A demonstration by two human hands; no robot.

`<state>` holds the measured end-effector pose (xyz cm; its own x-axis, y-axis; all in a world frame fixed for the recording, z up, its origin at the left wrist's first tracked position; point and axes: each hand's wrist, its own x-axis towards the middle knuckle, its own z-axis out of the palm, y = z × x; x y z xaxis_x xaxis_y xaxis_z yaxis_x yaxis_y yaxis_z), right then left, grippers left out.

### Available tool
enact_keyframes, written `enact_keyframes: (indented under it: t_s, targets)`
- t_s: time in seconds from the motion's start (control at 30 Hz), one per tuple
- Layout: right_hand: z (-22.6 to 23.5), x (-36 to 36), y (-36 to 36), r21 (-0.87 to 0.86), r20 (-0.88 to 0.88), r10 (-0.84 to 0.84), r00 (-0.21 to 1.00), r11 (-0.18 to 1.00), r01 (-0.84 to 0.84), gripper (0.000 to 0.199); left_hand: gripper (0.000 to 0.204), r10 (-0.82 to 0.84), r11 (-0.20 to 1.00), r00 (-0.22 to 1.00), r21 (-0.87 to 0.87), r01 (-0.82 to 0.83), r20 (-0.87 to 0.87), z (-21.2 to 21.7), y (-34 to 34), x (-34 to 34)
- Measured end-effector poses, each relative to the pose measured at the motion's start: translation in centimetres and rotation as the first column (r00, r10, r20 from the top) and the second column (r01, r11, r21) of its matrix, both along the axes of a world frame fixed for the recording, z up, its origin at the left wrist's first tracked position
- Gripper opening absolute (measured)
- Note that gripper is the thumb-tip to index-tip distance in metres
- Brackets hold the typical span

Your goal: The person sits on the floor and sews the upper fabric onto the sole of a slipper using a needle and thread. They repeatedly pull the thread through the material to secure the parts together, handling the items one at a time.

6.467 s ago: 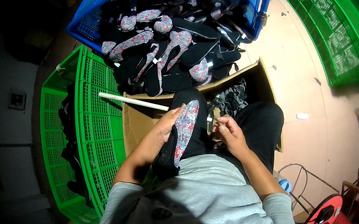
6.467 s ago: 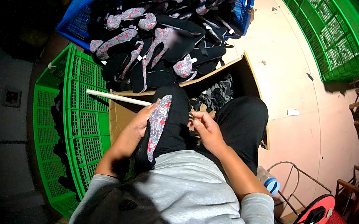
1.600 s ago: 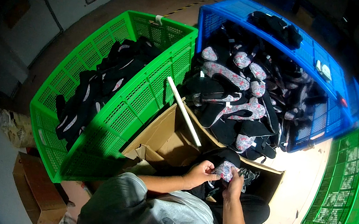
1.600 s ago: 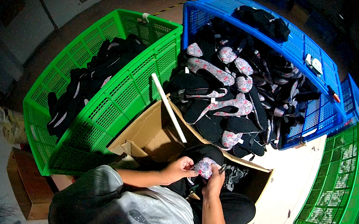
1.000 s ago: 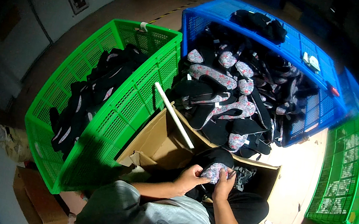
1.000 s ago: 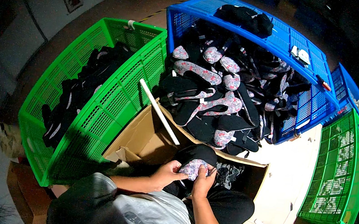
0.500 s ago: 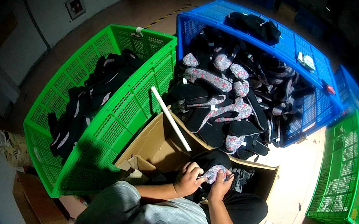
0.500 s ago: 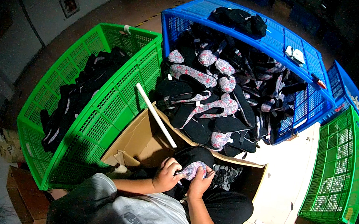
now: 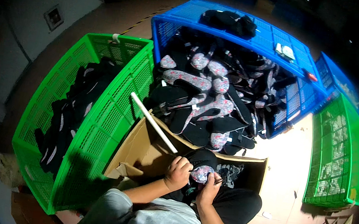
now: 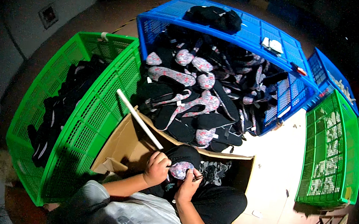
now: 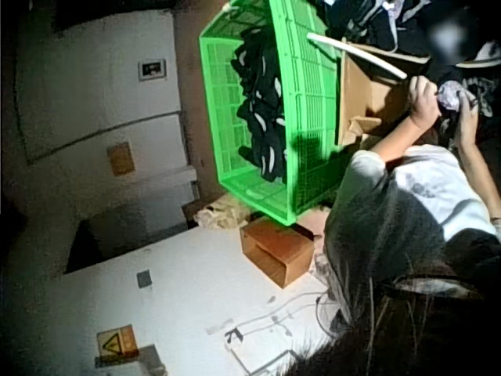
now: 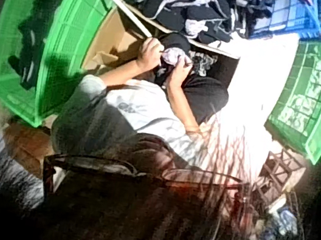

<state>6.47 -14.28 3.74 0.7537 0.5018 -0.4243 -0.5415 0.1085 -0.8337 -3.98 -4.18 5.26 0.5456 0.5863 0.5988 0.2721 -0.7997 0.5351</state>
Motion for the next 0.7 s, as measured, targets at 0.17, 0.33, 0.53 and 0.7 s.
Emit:
enact_keyframes:
  t_s: [0.17,0.33,0.53,0.7]
  targets:
    - [1.9,2.5,-1.1,-0.088,-0.079,0.178,0.981,0.979,-0.185,0.016,0.016,0.033,0.999,0.999,-0.018,-0.033,-0.040,0.5,-0.1,0.1]
    - [3.0,3.9,-2.0,-0.167,-0.013,0.367,0.930,0.916,-0.364,0.025,0.025,-0.007,0.999,1.000,-0.051,0.007,0.002,-0.5,-0.1,-0.3]
    - [3.6,3.2,-2.2,-0.226,-0.049,0.407,0.912,0.885,-0.407,0.023,0.023,-0.021,0.998,1.000,-0.066,0.021,0.000,-0.5,-0.2,-0.5]
    - [3.5,3.3,-2.5,-0.229,-0.093,0.461,0.882,0.852,-0.470,0.023,0.020,-0.007,0.999,1.000,-0.052,0.008,0.030,-0.6,-0.3,-0.9]
